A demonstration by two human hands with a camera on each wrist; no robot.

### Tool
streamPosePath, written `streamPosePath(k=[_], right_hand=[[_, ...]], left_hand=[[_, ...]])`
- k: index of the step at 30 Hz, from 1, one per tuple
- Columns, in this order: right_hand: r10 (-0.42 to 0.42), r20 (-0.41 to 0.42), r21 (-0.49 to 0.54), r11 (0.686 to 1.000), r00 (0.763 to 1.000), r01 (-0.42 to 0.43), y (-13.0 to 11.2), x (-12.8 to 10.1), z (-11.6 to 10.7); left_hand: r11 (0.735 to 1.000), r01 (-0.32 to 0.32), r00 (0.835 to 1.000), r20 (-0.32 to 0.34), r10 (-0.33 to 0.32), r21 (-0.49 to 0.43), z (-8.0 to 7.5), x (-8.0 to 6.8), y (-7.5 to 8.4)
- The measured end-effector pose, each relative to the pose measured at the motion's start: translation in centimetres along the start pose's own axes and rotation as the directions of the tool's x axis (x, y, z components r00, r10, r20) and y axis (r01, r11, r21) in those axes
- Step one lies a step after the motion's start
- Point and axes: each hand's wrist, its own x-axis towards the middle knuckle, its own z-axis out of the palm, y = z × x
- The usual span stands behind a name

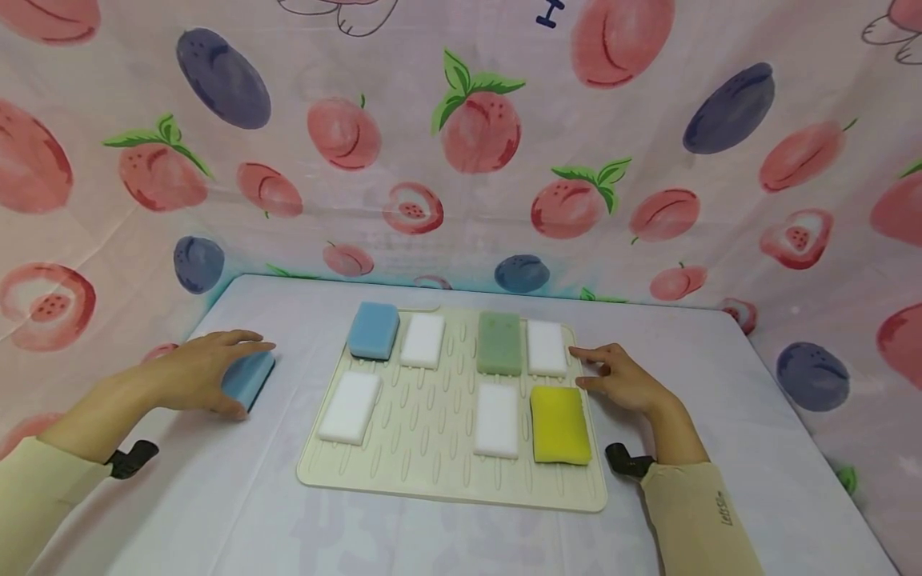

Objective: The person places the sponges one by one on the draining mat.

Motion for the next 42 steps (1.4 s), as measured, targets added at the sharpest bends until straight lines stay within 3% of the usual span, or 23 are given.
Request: streamPosePath(k=[19, 32, 42], right_hand=[[0.003, 0.002, 0.002, 1.0, 1.0, -0.003, 0.23, 0.18, 0.2], [0.0, -0.006, 0.011, 1.0, 1.0, 0.0, 0.49, 0.28, 0.31], [-0.003, -0.013, 0.008, 1.0, 1.0, 0.003, 0.57, 0.35, 0.3]], left_hand=[[0.998, 0.014, 1.0, 0.027, -0.012, -0.053, 0.42, 0.17, -0.53], [0.999, 0.036, 0.999, -0.014, -0.036, -0.023, 0.49, 0.17, -0.42], [1.0, 0.007, 0.999, -0.051, -0.006, 0.017, 0.07, 0.22, 0.34]])
